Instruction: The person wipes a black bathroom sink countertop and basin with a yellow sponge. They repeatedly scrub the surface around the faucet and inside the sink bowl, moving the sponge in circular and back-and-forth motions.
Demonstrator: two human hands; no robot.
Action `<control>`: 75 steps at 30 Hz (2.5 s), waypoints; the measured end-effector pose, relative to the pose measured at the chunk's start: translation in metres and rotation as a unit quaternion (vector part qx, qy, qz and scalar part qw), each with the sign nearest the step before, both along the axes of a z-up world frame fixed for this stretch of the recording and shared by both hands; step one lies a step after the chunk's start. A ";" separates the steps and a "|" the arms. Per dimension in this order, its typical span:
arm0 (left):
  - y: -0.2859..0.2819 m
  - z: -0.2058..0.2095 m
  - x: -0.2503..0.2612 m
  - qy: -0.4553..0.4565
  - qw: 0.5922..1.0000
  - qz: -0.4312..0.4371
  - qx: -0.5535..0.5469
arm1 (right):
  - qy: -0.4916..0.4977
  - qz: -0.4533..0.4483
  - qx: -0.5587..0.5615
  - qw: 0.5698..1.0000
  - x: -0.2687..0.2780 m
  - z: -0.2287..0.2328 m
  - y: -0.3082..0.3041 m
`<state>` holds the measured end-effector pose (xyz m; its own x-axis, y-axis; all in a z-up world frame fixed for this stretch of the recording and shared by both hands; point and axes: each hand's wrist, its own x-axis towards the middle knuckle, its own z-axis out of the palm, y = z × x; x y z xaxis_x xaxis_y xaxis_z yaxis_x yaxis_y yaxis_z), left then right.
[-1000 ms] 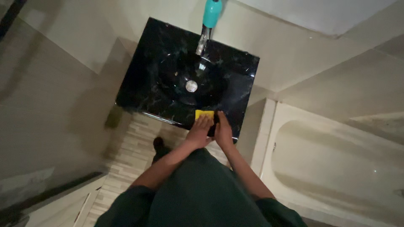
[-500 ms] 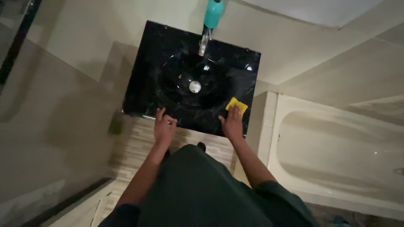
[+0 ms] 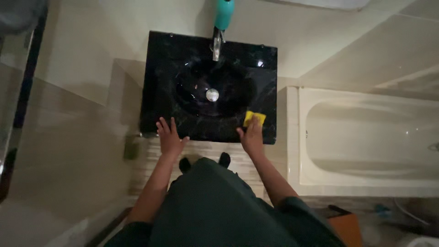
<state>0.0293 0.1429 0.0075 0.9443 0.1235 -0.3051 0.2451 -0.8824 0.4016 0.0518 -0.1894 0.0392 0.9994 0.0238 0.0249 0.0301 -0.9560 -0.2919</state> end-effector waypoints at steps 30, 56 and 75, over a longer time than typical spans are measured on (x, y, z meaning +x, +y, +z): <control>0.019 0.012 -0.003 0.082 0.983 -0.142 0.084 | 0.047 -0.060 0.117 0.990 -0.065 -0.031 0.024; -0.162 0.027 0.024 0.074 0.997 -0.037 -0.015 | 0.056 0.178 0.010 0.982 -0.026 -0.029 -0.073; -0.194 0.036 0.035 0.131 0.990 0.038 0.034 | 0.093 0.348 -0.062 0.931 0.082 -0.005 -0.105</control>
<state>0.0645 -0.0510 0.0436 0.8213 0.2191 -0.5268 0.3992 -0.8804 0.2562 0.1343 -0.2948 0.0346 0.7270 0.6588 -0.1933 0.6154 -0.7501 -0.2421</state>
